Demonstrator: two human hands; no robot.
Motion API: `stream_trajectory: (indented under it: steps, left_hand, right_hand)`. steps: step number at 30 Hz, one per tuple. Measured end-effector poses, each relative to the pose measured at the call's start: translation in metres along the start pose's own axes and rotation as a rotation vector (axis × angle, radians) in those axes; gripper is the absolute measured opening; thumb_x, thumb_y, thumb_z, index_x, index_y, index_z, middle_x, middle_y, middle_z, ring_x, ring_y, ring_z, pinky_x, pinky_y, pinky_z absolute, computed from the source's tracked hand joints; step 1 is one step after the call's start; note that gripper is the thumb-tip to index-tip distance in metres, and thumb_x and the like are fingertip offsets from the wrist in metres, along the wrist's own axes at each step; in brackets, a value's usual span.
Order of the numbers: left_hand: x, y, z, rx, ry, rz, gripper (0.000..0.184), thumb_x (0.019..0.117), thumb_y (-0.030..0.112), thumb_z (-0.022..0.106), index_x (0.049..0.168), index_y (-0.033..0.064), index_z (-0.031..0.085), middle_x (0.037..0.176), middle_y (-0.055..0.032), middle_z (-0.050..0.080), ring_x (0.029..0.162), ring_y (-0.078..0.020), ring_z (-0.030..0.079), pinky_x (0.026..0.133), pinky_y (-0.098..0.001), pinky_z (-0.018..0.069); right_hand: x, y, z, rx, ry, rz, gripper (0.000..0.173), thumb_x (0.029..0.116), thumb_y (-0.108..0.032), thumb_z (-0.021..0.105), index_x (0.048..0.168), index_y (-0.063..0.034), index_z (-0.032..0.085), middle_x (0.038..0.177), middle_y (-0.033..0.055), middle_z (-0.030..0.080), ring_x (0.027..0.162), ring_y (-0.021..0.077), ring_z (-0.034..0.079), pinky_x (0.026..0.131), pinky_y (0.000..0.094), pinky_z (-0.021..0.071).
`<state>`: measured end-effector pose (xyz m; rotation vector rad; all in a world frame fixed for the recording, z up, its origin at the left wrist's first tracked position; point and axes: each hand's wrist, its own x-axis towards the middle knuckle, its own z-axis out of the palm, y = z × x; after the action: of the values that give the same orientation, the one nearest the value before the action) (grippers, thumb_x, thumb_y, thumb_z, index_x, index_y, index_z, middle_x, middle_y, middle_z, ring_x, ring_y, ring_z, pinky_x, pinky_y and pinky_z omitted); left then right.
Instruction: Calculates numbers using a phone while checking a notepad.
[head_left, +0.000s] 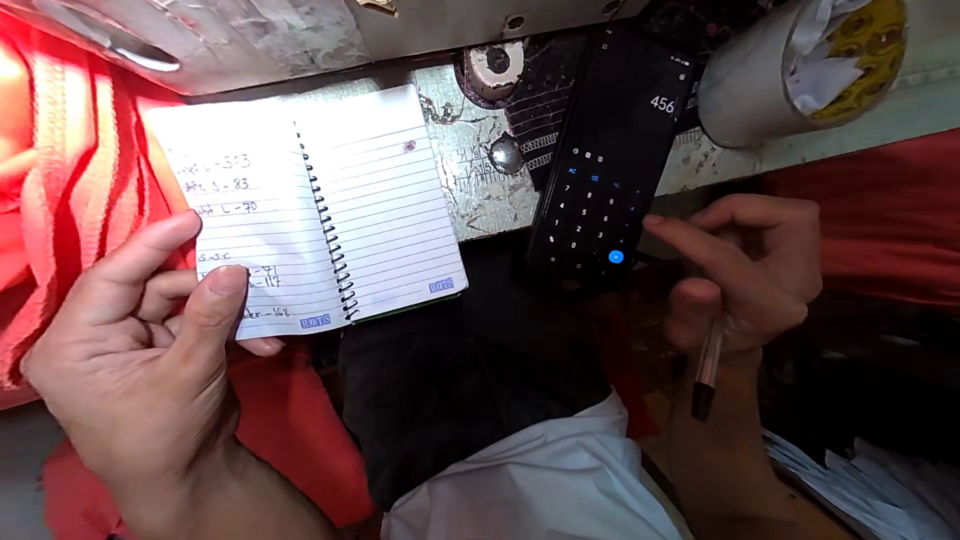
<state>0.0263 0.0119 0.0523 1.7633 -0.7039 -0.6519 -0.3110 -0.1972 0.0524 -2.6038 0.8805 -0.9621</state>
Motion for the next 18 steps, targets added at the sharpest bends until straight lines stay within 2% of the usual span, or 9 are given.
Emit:
stream_trajectory:
  steps: [5,13,18]
  left_hand:
    - [0.0004,-0.0015,-0.0004,-0.005,-0.005,0.015,0.042,0.0985,0.021,0.068,0.138,0.0179,0.057,0.092,0.0138,0.072,0.063,-0.0007,0.068,0.048,-0.0165,0.0566]
    - [0.0006,-0.0018,-0.0010,-0.006,-0.014,0.018,0.041,0.0988,0.021,0.068,0.138,0.0176,0.056,0.092,0.0135,0.072,0.063,-0.0007,0.068,0.048,-0.0163,0.0563]
    - [-0.0002,0.0041,0.0016,0.003,-0.002,0.005,0.040,0.0991,0.020,0.067,0.138,0.0192,0.057,0.091,0.0148,0.071,0.064,0.0001,0.068,0.049,-0.0155,0.0566]
  right_hand:
    - [0.0032,0.0008,0.0041,-0.005,-0.037,0.019,0.053,0.1069,-0.049,0.045,0.119,-0.0071,0.074,0.103,0.0130,0.055,0.085,0.0126,0.050,0.074,0.0226,0.0405]
    - [-0.0030,-0.0015,0.0012,-0.017,0.047,0.019,0.053,0.1083,-0.050,0.040,0.122,-0.0095,0.072,0.104,0.0078,0.054,0.091,0.0085,0.050,0.080,0.0197,0.0404]
    - [-0.0025,-0.0056,0.0038,0.001,0.043,0.016,0.054,0.1084,-0.051,0.039,0.122,-0.0102,0.072,0.103,0.0070,0.054,0.088,0.0079,0.050,0.078,0.0197,0.0398]
